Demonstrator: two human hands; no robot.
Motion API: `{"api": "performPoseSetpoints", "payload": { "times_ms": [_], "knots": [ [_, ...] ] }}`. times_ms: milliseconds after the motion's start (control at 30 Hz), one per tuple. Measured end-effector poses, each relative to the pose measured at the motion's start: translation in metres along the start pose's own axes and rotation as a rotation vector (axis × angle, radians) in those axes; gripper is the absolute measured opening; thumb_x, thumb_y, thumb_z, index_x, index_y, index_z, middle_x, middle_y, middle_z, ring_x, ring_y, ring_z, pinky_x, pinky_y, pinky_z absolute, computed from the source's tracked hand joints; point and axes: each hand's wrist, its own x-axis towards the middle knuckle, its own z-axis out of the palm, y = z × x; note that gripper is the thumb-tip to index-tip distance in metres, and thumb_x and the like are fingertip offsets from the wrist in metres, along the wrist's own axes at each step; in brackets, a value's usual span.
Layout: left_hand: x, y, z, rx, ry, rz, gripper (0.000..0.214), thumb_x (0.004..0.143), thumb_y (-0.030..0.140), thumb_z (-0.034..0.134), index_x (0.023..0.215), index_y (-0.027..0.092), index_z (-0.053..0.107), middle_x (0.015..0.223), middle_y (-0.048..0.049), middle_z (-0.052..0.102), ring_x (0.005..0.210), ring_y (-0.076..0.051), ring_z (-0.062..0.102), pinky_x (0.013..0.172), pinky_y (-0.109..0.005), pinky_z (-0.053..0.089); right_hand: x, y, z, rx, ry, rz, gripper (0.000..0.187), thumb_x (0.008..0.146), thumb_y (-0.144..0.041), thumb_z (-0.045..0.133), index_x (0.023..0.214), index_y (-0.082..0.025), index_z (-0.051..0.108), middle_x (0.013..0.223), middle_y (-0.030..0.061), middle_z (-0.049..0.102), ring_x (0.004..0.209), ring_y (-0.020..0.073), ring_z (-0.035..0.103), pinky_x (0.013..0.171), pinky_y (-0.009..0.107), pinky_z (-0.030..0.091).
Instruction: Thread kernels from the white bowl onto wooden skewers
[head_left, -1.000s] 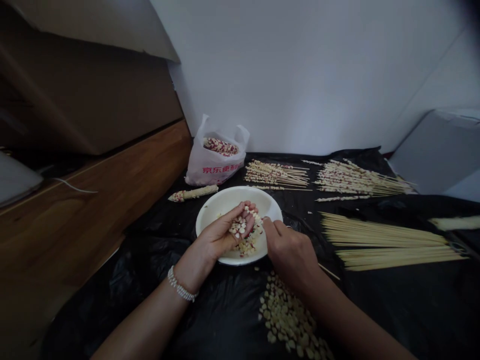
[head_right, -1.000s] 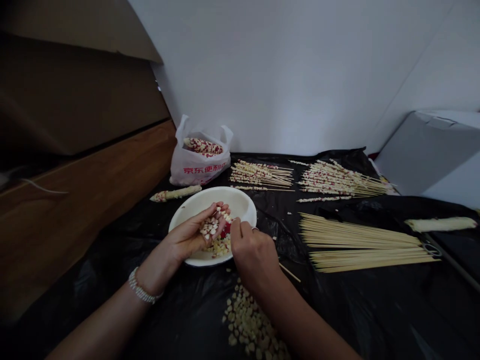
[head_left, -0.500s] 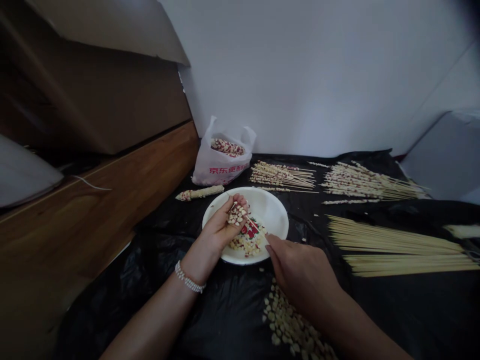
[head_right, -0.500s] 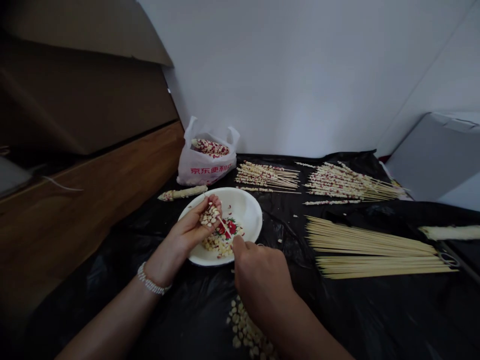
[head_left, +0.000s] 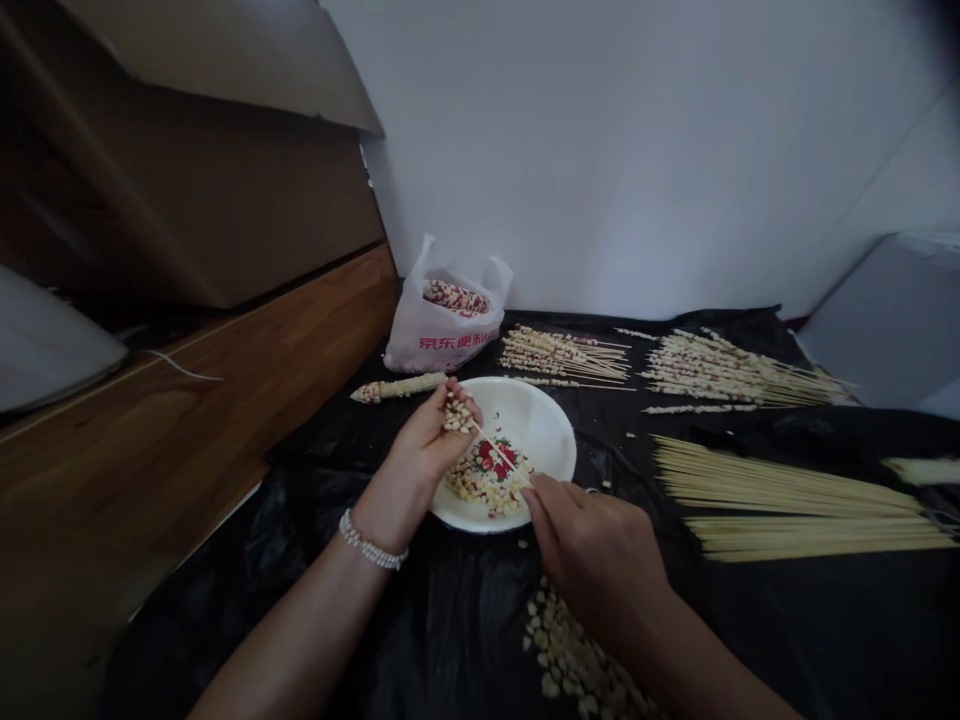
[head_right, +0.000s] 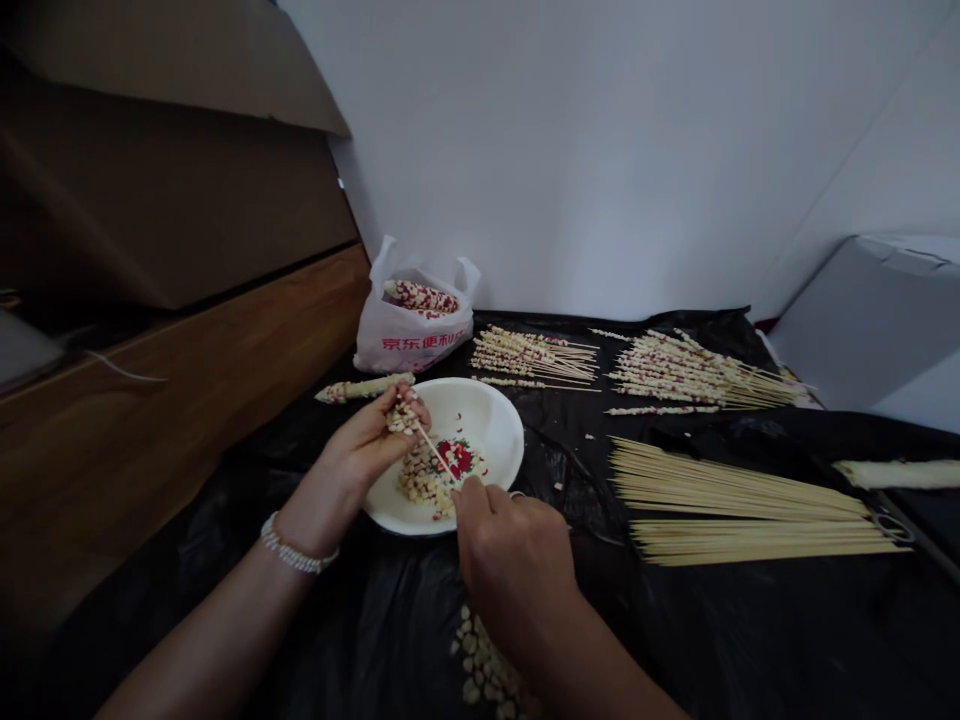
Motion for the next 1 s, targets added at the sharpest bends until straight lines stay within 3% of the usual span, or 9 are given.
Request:
{"api": "performPoseSetpoints", "payload": {
  "times_ms": [167, 333, 433, 800, 1000],
  "knots": [
    [0.017, -0.003, 0.011, -0.186, 0.01, 0.027, 0.022, 0.095, 0.017, 0.042, 0.075, 0.017, 0.051, 0.055, 0.0045, 0.048, 0.041, -0.006, 0.045, 0.039, -0.015, 0.039, -0.006, -0.005, 0.004, -0.029, 0.09, -0.074, 0.017, 0.089, -0.015, 0.047, 0.081, -0.018, 0.062, 0.052, -0.0029, 0.056, 0.042, 0.0135, 0.048, 0.05, 0.03, 0.02],
    [0.022, -0.022, 0.02, -0.206, 0.0, 0.073, 0.024, 0.094, 0.017, 0.044, 0.07, 0.017, 0.045, 0.051, 0.0071, 0.039, 0.035, -0.003, 0.035, 0.033, -0.011, 0.029, -0.011, -0.01, 0.011, -0.124, 0.167, -0.168, 0.02, 0.087, -0.008, 0.046, 0.098, -0.01, 0.063, 0.058, -0.002, 0.058, 0.046, 0.0135, 0.048, 0.053, 0.03, 0.024],
    [0.019, -0.027, 0.025, -0.208, -0.013, 0.101, 0.024, 0.094, 0.017, 0.044, 0.069, 0.018, 0.044, 0.051, 0.0073, 0.038, 0.035, -0.002, 0.033, 0.033, -0.011, 0.028, -0.011, -0.009, 0.011, -0.149, 0.204, -0.182, 0.02, 0.087, -0.006, 0.045, 0.097, -0.008, 0.063, 0.056, -0.0013, 0.056, 0.045, 0.0129, 0.046, 0.053, 0.03, 0.025],
    [0.014, -0.044, 0.031, -0.185, -0.069, 0.145, 0.028, 0.096, 0.016, 0.04, 0.068, 0.016, 0.044, 0.05, 0.0077, 0.036, 0.035, -0.002, 0.03, 0.032, -0.012, 0.022, -0.009, -0.007, 0.012, -0.217, 0.166, -0.158, 0.018, 0.083, -0.006, 0.047, 0.095, -0.009, 0.06, 0.056, 0.0, 0.055, 0.048, 0.0098, 0.045, 0.052, 0.026, 0.026],
    [0.009, -0.069, 0.031, -0.114, -0.049, 0.077, 0.028, 0.092, 0.018, 0.047, 0.065, 0.017, 0.043, 0.051, 0.0076, 0.036, 0.034, -0.002, 0.028, 0.032, -0.013, 0.023, -0.003, -0.001, 0.018, -0.23, 0.156, -0.077, 0.015, 0.082, -0.006, 0.044, 0.079, -0.013, 0.057, 0.05, -0.0013, 0.052, 0.043, 0.011, 0.046, 0.05, 0.028, 0.024]
  ]
}}
